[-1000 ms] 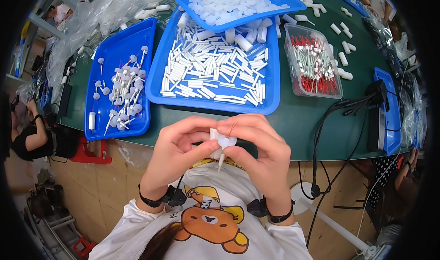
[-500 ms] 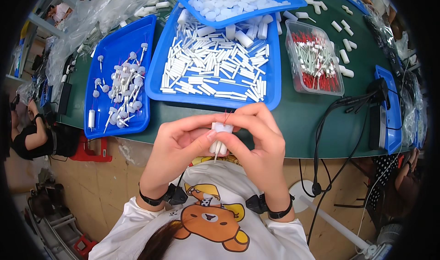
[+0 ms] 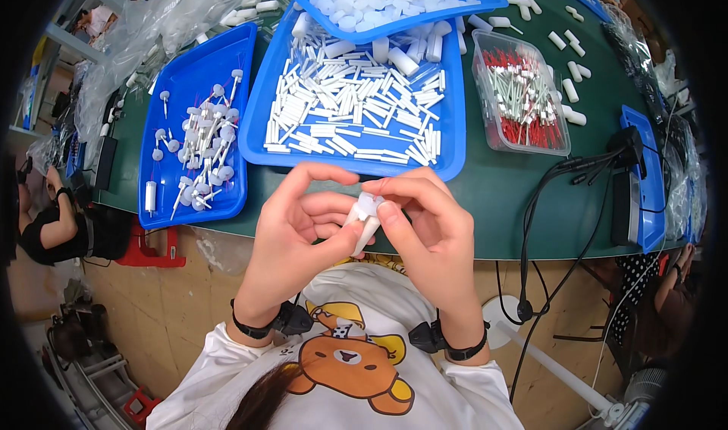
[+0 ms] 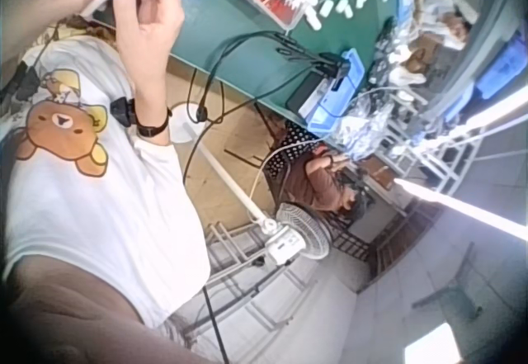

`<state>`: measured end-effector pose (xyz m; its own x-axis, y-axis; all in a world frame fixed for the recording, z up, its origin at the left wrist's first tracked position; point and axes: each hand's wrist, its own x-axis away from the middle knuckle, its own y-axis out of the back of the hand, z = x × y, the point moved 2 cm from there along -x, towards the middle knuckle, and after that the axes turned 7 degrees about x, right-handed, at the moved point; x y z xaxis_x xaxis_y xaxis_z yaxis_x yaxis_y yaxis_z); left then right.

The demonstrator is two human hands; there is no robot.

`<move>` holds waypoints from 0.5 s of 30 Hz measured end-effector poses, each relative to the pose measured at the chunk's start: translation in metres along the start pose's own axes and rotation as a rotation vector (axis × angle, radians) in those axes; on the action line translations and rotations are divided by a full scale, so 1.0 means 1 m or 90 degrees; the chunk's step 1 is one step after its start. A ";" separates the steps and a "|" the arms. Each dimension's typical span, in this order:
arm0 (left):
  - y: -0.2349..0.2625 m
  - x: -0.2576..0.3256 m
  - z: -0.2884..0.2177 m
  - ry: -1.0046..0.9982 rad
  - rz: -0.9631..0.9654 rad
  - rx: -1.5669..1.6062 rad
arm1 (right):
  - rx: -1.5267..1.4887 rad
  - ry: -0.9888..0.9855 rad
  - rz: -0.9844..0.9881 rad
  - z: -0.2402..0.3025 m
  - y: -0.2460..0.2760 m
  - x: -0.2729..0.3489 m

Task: Manually assemble small white plastic components by inserting a tube into a cap piece.

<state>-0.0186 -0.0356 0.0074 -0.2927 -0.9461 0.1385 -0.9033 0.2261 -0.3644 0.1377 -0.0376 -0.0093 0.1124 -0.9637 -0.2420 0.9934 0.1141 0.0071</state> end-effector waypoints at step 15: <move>-0.004 0.000 0.010 0.033 0.113 0.078 | -0.083 -0.042 0.017 -0.008 0.010 0.009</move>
<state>-0.0118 -0.0388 -0.0001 -0.4626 -0.8800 0.1080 -0.7924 0.3557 -0.4955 0.1484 -0.0434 -0.0196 0.1434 -0.9733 -0.1792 0.9795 0.1654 -0.1147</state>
